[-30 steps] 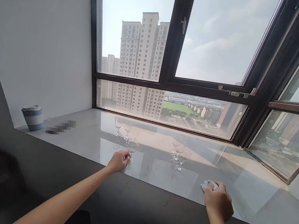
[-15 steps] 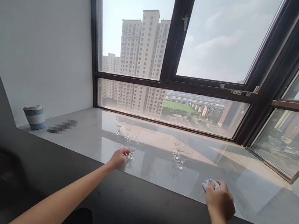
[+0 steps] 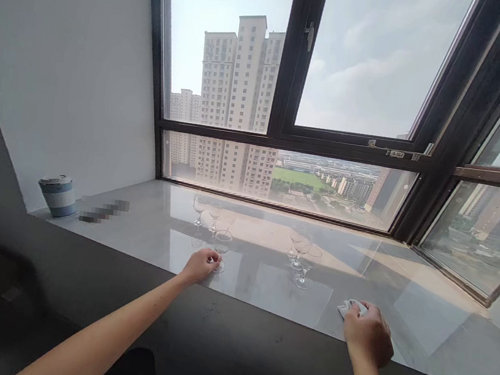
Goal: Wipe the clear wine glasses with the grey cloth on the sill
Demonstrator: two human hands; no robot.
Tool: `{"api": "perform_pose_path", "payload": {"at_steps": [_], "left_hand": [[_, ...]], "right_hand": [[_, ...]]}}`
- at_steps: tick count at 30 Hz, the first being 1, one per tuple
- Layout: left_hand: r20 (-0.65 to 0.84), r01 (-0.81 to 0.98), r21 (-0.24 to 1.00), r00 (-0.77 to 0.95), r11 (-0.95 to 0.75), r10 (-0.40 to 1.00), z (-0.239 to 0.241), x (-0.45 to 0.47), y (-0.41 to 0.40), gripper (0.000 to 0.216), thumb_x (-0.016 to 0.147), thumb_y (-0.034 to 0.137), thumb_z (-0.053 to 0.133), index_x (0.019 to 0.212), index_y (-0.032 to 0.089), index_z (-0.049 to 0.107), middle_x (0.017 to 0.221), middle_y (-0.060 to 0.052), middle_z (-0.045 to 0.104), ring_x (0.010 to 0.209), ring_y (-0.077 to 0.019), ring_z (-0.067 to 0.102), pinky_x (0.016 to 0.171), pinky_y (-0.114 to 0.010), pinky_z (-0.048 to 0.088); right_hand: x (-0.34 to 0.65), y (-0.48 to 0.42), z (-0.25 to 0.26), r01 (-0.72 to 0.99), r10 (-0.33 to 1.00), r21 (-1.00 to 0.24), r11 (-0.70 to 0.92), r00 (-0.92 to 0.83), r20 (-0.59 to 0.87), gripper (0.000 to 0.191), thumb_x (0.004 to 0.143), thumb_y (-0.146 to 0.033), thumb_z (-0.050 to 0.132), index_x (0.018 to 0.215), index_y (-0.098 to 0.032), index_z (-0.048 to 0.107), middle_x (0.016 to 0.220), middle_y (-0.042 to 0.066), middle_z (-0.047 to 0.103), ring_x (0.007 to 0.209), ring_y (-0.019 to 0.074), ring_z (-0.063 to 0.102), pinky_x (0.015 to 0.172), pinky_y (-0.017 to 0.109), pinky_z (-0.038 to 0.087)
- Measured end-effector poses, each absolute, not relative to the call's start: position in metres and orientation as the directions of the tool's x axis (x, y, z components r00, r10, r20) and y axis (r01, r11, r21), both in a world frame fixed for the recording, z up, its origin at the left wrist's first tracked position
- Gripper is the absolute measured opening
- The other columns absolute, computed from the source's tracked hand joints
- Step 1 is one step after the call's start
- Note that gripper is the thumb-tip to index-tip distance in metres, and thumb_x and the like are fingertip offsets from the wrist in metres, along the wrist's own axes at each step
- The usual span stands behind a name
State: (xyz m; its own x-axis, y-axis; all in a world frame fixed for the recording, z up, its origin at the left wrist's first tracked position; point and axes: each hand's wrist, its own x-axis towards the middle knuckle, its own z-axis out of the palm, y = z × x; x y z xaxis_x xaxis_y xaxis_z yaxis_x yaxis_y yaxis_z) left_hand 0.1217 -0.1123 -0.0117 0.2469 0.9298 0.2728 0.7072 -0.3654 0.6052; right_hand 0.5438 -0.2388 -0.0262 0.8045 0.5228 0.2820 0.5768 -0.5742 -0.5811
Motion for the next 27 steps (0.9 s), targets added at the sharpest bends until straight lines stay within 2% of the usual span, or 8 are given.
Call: {"api": "perform_pose_path", "payload": {"at_steps": [7,15,20,24,27], "left_hand": [[0.291,0.761,0.529,0.254,-0.376,0.922,-0.011,0.125,-0.115,0.013,0.084,0.026,0.056,0.082,0.026,0.068,0.094,0.000,0.069,0.100,-0.0183,0.058,0.093,-0.033,0.034],[0.291,0.767,0.533,0.230,-0.357,0.929,-0.013,0.125,-0.114,0.009,0.083,0.024,0.056,0.081,0.023,0.064,0.091,0.001,0.067,0.093,-0.0165,0.059,0.089,-0.030,0.035],[0.316,0.797,0.490,0.215,-0.353,0.924,-0.015,0.124,-0.115,0.009,0.086,0.023,0.052,0.081,0.021,0.059,0.089,-0.001,0.065,0.088,-0.0161,0.058,0.085,-0.030,0.035],[0.336,0.814,0.443,0.239,-0.377,0.911,-0.016,0.126,-0.116,0.009,0.086,0.022,0.050,0.080,0.021,0.057,0.090,-0.002,0.064,0.089,-0.0168,0.057,0.083,-0.030,0.034],[0.345,0.817,0.430,0.246,-0.385,0.906,-0.016,0.127,-0.116,0.009,0.086,0.022,0.050,0.079,0.021,0.055,0.089,-0.002,0.063,0.088,-0.0171,0.057,0.082,-0.030,0.034]], "right_hand": [[0.543,-0.238,-0.025,0.580,0.516,-0.579,-0.573,0.804,0.296,0.048,0.089,-0.045,0.033,0.114,-0.018,0.064,0.108,0.021,0.066,0.098,0.0368,0.061,0.065,0.041,0.043],[0.549,-0.236,-0.031,0.606,0.499,-0.590,-0.533,0.788,0.360,0.042,0.087,-0.044,0.039,0.107,-0.019,0.067,0.096,0.022,0.067,0.089,0.0375,0.062,0.058,0.041,0.040],[0.552,-0.235,-0.034,0.613,0.475,-0.615,-0.496,0.784,0.399,0.037,0.083,-0.043,0.044,0.102,-0.022,0.067,0.091,0.019,0.067,0.081,0.0355,0.062,0.057,0.041,0.040],[0.544,-0.238,-0.032,0.556,0.347,-0.724,-0.408,0.828,0.441,0.035,0.077,-0.042,0.050,0.100,-0.021,0.068,0.090,0.016,0.068,0.075,0.0336,0.062,0.060,0.042,0.043],[0.518,-0.240,-0.020,0.579,0.211,-0.785,-0.220,0.814,0.541,0.037,0.076,-0.040,0.053,0.104,-0.020,0.066,0.096,0.014,0.067,0.081,0.0319,0.062,0.070,0.043,0.046]]}}
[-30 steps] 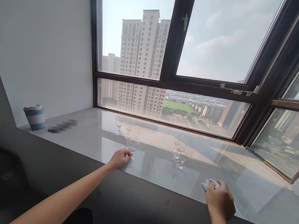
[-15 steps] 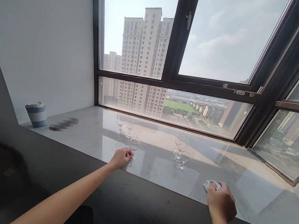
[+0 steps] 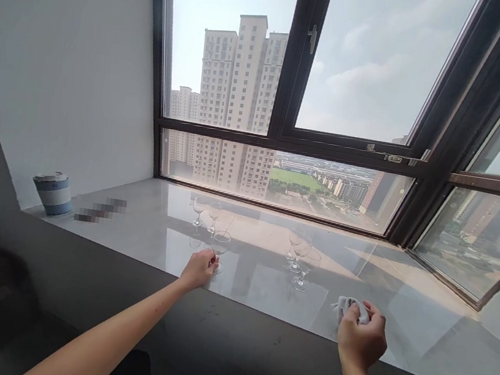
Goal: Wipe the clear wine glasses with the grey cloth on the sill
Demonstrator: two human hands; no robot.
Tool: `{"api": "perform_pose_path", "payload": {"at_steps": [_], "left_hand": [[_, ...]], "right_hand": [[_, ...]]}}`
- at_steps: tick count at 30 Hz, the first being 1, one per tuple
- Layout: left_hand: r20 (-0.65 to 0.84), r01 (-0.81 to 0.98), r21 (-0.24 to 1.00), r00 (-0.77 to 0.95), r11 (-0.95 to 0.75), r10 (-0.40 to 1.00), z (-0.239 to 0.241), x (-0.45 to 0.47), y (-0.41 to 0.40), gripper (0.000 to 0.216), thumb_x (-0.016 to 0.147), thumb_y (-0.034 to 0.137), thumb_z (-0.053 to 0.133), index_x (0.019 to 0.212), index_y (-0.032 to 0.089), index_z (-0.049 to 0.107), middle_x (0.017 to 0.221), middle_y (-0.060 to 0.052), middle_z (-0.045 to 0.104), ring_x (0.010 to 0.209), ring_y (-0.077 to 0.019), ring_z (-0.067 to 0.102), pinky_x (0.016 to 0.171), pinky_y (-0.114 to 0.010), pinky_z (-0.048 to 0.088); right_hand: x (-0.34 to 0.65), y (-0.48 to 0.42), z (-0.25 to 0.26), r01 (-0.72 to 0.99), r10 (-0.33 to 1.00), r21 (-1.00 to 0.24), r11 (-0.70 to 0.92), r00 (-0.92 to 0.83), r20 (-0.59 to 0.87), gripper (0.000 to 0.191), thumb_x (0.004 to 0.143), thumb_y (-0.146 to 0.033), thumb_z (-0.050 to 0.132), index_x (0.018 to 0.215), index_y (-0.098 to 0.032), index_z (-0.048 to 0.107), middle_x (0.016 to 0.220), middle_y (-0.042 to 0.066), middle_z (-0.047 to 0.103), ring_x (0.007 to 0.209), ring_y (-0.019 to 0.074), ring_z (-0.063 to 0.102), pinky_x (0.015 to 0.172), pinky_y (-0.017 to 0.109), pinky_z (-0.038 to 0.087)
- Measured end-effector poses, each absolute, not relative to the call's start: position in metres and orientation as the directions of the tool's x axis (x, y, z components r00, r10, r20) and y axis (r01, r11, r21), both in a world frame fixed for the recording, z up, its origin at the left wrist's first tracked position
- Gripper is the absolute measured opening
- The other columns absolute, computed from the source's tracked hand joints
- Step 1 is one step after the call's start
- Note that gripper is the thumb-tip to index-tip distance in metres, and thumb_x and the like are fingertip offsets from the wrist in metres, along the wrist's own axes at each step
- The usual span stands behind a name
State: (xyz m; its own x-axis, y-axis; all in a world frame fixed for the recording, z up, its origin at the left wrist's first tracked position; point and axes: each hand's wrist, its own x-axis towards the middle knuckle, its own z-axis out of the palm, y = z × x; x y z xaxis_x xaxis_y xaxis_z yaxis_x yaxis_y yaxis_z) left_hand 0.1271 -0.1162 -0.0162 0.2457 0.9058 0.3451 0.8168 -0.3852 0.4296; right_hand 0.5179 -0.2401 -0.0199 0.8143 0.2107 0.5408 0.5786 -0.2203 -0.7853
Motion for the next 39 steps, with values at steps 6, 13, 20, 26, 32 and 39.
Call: {"api": "perform_pose_path", "payload": {"at_steps": [6,13,20,26,32,39], "left_hand": [[0.366,0.817,0.411,0.258,-0.404,0.894,-0.017,0.128,-0.118,0.011,0.087,0.022,0.049,0.077,0.020,0.054,0.087,-0.002,0.062,0.085,-0.0169,0.055,0.080,-0.030,0.034],[0.377,0.825,0.390,0.261,-0.408,0.889,-0.016,0.128,-0.121,0.010,0.088,0.021,0.049,0.082,0.021,0.057,0.089,-0.003,0.062,0.087,-0.0174,0.055,0.081,-0.031,0.034],[0.367,0.836,0.379,0.257,-0.397,0.894,-0.013,0.129,-0.125,0.010,0.088,0.022,0.049,0.084,0.020,0.058,0.091,-0.004,0.063,0.089,-0.0188,0.056,0.082,-0.031,0.035],[0.360,0.832,0.381,0.267,-0.403,0.894,-0.012,0.129,-0.125,0.008,0.087,0.022,0.052,0.087,0.021,0.059,0.095,-0.005,0.064,0.092,-0.0195,0.057,0.084,-0.032,0.036],[0.355,0.829,0.393,0.264,-0.399,0.897,-0.012,0.129,-0.126,0.009,0.087,0.022,0.051,0.085,0.020,0.059,0.094,-0.006,0.063,0.091,-0.0201,0.057,0.082,-0.032,0.036],[0.380,0.826,0.379,0.272,-0.417,0.884,-0.012,0.129,-0.125,0.013,0.089,0.021,0.047,0.085,0.020,0.059,0.092,-0.006,0.063,0.089,-0.0200,0.057,0.080,-0.032,0.036]], "right_hand": [[0.415,-0.228,0.040,0.658,0.228,-0.711,0.247,0.674,0.703,0.041,0.081,-0.039,0.058,0.117,-0.019,0.054,0.103,0.009,0.061,0.090,0.0234,0.061,0.079,0.038,0.049],[0.292,-0.167,0.105,0.641,0.371,-0.593,0.488,0.463,0.805,0.048,0.085,-0.033,0.055,0.129,-0.024,0.038,0.113,0.008,0.042,0.095,0.0202,0.051,0.082,0.042,0.048],[0.234,-0.122,0.079,0.768,0.510,-0.389,0.508,0.096,0.855,0.043,0.085,-0.021,0.046,0.127,-0.019,0.035,0.108,0.011,0.042,0.098,0.0244,0.046,0.082,0.042,0.046],[0.237,-0.122,0.070,0.879,0.427,-0.301,0.371,0.126,0.895,0.037,0.085,-0.020,0.046,0.121,-0.015,0.039,0.110,0.015,0.046,0.103,0.0282,0.043,0.088,0.047,0.040],[0.242,-0.121,0.066,0.850,0.492,-0.262,0.457,0.004,0.871,0.033,0.093,-0.025,0.040,0.124,-0.015,0.039,0.090,0.007,0.056,0.085,0.0217,0.052,0.080,0.037,0.044],[0.242,-0.128,0.067,0.870,0.559,-0.254,0.422,-0.029,0.828,0.041,0.096,-0.030,0.036,0.133,-0.012,0.039,0.083,0.006,0.065,0.081,0.0208,0.058,0.083,0.035,0.045]]}}
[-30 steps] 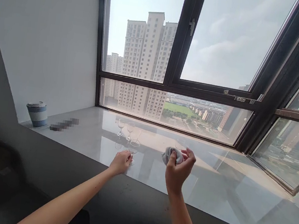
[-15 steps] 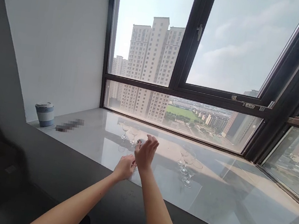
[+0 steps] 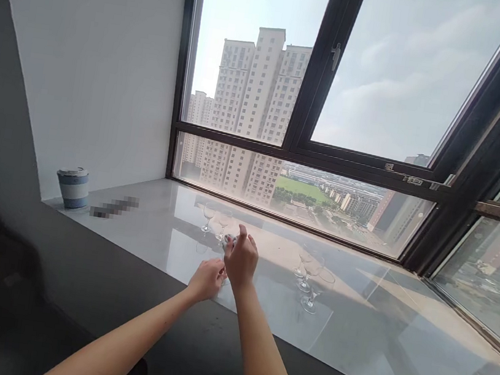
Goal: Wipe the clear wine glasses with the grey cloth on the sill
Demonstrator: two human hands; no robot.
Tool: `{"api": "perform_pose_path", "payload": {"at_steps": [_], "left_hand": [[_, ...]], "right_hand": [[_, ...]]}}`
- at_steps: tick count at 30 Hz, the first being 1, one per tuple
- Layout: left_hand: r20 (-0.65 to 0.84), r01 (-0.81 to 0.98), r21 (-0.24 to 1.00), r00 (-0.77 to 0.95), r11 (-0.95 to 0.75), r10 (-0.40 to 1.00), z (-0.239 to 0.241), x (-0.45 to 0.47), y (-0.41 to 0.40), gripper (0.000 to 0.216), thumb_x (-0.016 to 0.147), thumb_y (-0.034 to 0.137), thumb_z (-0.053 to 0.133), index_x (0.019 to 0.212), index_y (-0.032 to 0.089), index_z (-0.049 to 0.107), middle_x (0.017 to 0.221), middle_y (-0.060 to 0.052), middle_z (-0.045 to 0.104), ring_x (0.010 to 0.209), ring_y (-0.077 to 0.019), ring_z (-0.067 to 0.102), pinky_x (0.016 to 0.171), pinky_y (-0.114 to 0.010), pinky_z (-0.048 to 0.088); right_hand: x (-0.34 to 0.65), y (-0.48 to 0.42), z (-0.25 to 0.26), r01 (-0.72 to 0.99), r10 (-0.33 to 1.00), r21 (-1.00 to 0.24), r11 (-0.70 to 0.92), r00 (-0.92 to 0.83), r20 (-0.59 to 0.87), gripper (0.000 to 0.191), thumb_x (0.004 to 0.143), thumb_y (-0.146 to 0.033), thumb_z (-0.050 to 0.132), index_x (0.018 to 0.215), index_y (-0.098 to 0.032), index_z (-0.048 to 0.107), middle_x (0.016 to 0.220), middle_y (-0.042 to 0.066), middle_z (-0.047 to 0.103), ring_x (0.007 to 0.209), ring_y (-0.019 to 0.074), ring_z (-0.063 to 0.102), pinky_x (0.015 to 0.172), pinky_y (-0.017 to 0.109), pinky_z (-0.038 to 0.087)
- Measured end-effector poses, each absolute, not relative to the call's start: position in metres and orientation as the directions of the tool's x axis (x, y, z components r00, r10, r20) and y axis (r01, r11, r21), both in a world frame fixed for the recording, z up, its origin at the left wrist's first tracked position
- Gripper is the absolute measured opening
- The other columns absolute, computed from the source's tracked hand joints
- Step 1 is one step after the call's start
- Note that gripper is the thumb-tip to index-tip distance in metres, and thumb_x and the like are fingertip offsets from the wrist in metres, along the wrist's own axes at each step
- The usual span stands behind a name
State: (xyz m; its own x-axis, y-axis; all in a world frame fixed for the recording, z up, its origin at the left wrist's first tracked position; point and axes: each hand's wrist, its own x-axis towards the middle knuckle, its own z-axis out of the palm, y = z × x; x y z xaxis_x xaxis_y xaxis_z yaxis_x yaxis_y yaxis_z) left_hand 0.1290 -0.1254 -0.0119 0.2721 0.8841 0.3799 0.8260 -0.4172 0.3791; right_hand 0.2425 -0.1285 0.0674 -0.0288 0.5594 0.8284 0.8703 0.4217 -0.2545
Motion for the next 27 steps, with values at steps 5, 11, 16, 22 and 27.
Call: {"api": "perform_pose_path", "payload": {"at_steps": [5,11,16,22,27], "left_hand": [[0.378,0.813,0.392,0.285,-0.431,0.881,-0.013,0.129,-0.125,0.010,0.086,0.018,0.050,0.089,0.021,0.060,0.092,-0.005,0.063,0.090,-0.0201,0.057,0.081,-0.032,0.037],[0.354,0.804,0.432,0.266,-0.410,0.896,-0.007,0.128,-0.130,0.021,0.085,0.015,0.050,0.101,0.022,0.062,0.100,-0.006,0.065,0.099,-0.0216,0.057,0.087,-0.032,0.037],[0.313,0.812,0.453,0.242,-0.368,0.919,-0.003,0.128,-0.133,0.025,0.085,0.018,0.051,0.105,0.024,0.064,0.104,-0.007,0.065,0.102,-0.0236,0.057,0.090,-0.034,0.036],[0.363,0.824,0.414,0.239,-0.386,0.900,-0.008,0.130,-0.130,0.017,0.088,0.022,0.049,0.094,0.021,0.064,0.097,-0.007,0.065,0.096,-0.0224,0.058,0.083,-0.032,0.038],[0.359,0.833,0.399,0.243,-0.383,0.901,-0.009,0.130,-0.130,0.017,0.089,0.024,0.047,0.091,0.021,0.064,0.098,-0.007,0.064,0.096,-0.0216,0.057,0.083,-0.033,0.037]], "right_hand": [[0.237,-0.133,0.074,0.913,0.631,-0.153,0.378,-0.133,0.765,0.052,0.099,-0.032,0.030,0.144,-0.006,0.028,0.073,0.003,0.066,0.071,0.0182,0.059,0.102,0.041,0.036],[0.224,-0.132,0.076,0.957,0.704,-0.074,0.280,-0.153,0.694,0.056,0.100,-0.030,0.022,0.148,-0.003,0.025,0.067,0.003,0.063,0.061,0.0180,0.057,0.112,0.046,0.025],[0.220,-0.130,0.079,0.979,0.770,-0.024,0.203,-0.145,0.622,0.056,0.100,-0.029,0.021,0.149,-0.003,0.026,0.065,0.004,0.065,0.059,0.0178,0.059,0.112,0.044,0.023],[0.221,-0.125,0.087,0.979,0.869,-0.043,0.199,-0.156,0.469,0.056,0.101,-0.033,0.020,0.147,-0.003,0.029,0.076,0.012,0.070,0.076,0.0209,0.065,0.098,0.039,0.037],[0.226,-0.121,0.097,0.973,0.948,-0.119,0.199,-0.160,0.275,0.059,0.100,-0.042,0.018,0.149,-0.010,0.030,0.093,0.016,0.071,0.087,0.0261,0.065,0.075,0.034,0.044]]}}
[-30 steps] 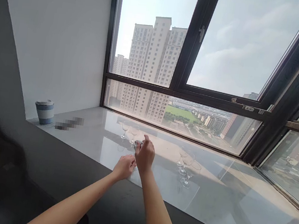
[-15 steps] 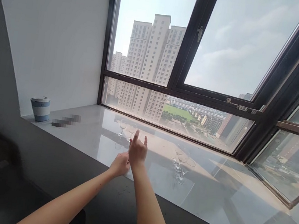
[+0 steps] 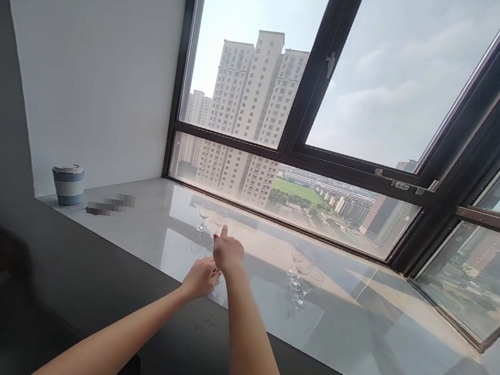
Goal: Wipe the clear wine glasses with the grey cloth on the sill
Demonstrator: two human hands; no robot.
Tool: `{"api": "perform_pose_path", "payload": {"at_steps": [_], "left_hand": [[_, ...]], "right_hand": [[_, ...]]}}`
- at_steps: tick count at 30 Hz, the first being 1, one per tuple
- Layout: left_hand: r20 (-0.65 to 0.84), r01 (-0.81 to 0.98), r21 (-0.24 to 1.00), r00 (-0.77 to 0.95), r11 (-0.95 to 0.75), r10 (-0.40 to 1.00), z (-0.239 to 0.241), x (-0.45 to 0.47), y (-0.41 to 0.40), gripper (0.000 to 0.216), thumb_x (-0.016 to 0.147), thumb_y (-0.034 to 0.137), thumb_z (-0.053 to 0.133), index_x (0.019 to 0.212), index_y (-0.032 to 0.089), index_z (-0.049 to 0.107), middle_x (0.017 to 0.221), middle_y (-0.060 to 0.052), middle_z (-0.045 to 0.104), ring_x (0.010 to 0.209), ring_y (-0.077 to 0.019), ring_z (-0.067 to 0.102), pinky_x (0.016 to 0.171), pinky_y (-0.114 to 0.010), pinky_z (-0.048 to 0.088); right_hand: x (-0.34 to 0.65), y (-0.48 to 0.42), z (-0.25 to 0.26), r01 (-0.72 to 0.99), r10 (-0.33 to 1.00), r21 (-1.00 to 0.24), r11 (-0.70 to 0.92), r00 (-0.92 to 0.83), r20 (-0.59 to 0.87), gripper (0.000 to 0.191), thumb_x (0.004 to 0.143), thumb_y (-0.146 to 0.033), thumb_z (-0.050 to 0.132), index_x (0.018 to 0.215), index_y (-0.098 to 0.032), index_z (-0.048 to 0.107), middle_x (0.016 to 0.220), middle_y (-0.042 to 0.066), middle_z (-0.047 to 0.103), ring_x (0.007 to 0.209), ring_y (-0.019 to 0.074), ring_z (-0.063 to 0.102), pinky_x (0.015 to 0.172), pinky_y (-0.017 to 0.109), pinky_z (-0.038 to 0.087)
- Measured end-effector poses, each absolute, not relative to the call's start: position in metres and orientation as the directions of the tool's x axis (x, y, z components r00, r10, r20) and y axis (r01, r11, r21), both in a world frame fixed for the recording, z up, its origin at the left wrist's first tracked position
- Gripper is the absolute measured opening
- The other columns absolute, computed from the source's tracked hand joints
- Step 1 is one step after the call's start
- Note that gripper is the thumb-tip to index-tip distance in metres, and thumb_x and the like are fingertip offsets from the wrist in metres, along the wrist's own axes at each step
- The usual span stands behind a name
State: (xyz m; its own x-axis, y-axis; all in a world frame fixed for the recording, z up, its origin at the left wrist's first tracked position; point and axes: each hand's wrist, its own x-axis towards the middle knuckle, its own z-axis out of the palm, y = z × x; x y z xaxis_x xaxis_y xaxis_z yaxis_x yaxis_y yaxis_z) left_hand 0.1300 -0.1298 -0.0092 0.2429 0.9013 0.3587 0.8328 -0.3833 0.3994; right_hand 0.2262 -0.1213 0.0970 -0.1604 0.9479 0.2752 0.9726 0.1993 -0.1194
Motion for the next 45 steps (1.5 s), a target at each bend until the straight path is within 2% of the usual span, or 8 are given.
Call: {"api": "perform_pose_path", "payload": {"at_steps": [5,13,20,28,35,38,42,45], "left_hand": [[0.369,0.830,0.401,0.241,-0.388,0.898,-0.011,0.130,-0.129,0.021,0.091,0.023,0.045,0.091,0.021,0.065,0.098,-0.007,0.063,0.097,-0.0215,0.057,0.084,-0.033,0.036],[0.389,0.821,0.398,0.252,-0.409,0.886,-0.013,0.129,-0.126,0.018,0.090,0.025,0.047,0.089,0.021,0.065,0.096,-0.006,0.063,0.093,-0.0211,0.057,0.079,-0.032,0.037],[0.402,0.792,0.441,0.246,-0.422,0.882,-0.013,0.127,-0.126,0.017,0.087,0.021,0.051,0.077,0.021,0.065,0.089,-0.004,0.065,0.087,-0.0185,0.058,0.079,-0.031,0.036],[0.450,0.794,0.454,0.186,-0.403,0.873,-0.018,0.125,-0.120,0.023,0.086,0.021,0.051,0.065,0.018,0.059,0.078,-0.003,0.060,0.072,-0.0146,0.053,0.067,-0.028,0.032],[0.517,0.764,0.473,0.163,-0.439,0.840,-0.020,0.125,-0.119,0.020,0.085,0.018,0.050,0.067,0.018,0.059,0.077,-0.002,0.059,0.074,-0.0152,0.052,0.068,-0.027,0.032],[0.533,0.751,0.498,0.130,-0.434,0.836,-0.019,0.124,-0.121,0.021,0.086,0.018,0.050,0.068,0.018,0.060,0.079,-0.003,0.059,0.076,-0.0154,0.053,0.069,-0.027,0.033],[0.506,0.729,0.544,0.111,-0.416,0.855,-0.020,0.124,-0.122,0.020,0.086,0.021,0.052,0.069,0.018,0.063,0.081,-0.004,0.061,0.078,-0.0153,0.054,0.071,-0.026,0.035],[0.453,0.664,0.636,0.091,-0.393,0.887,-0.022,0.122,-0.118,0.015,0.084,0.022,0.055,0.078,0.018,0.068,0.087,-0.005,0.065,0.079,-0.0152,0.057,0.072,-0.025,0.037]], "right_hand": [[0.229,-0.120,0.102,0.963,0.958,-0.134,0.236,-0.208,0.195,0.061,0.100,-0.045,0.016,0.148,-0.012,0.031,0.102,0.017,0.069,0.093,0.0262,0.065,0.074,0.033,0.043],[0.226,-0.121,0.098,0.969,0.958,-0.129,0.212,-0.179,0.224,0.062,0.100,-0.046,0.014,0.149,-0.012,0.031,0.098,0.016,0.070,0.093,0.0269,0.065,0.074,0.033,0.042],[0.221,-0.118,0.089,0.979,0.936,-0.125,0.160,-0.110,0.335,0.058,0.101,-0.043,0.016,0.147,-0.012,0.033,0.092,0.016,0.071,0.087,0.0260,0.066,0.074,0.034,0.042],[0.227,-0.117,0.072,0.929,0.838,-0.320,0.187,0.019,0.545,0.050,0.101,-0.045,0.026,0.139,-0.017,0.042,0.070,0.005,0.068,0.063,0.0179,0.063,0.059,0.024,0.035],[0.221,-0.118,0.065,0.920,0.723,-0.334,0.207,0.086,0.685,0.067,0.098,-0.055,0.027,0.143,-0.006,0.037,0.058,0.003,0.063,0.052,0.0160,0.058,0.053,0.022,0.031],[0.219,-0.120,0.066,0.846,0.685,-0.455,0.278,0.157,0.711,0.070,0.097,-0.058,0.025,0.142,-0.006,0.037,0.060,0.003,0.064,0.054,0.0165,0.059,0.054,0.022,0.034],[0.219,-0.125,0.085,0.636,0.619,-0.694,0.337,0.406,0.672,0.067,0.095,-0.060,0.027,0.140,-0.011,0.041,0.068,0.005,0.068,0.063,0.0190,0.064,0.059,0.023,0.039],[0.223,-0.127,0.108,0.541,0.589,-0.765,0.349,0.509,0.628,0.065,0.095,-0.060,0.027,0.137,-0.014,0.045,0.077,0.008,0.070,0.070,0.0202,0.066,0.063,0.025,0.042]]}}
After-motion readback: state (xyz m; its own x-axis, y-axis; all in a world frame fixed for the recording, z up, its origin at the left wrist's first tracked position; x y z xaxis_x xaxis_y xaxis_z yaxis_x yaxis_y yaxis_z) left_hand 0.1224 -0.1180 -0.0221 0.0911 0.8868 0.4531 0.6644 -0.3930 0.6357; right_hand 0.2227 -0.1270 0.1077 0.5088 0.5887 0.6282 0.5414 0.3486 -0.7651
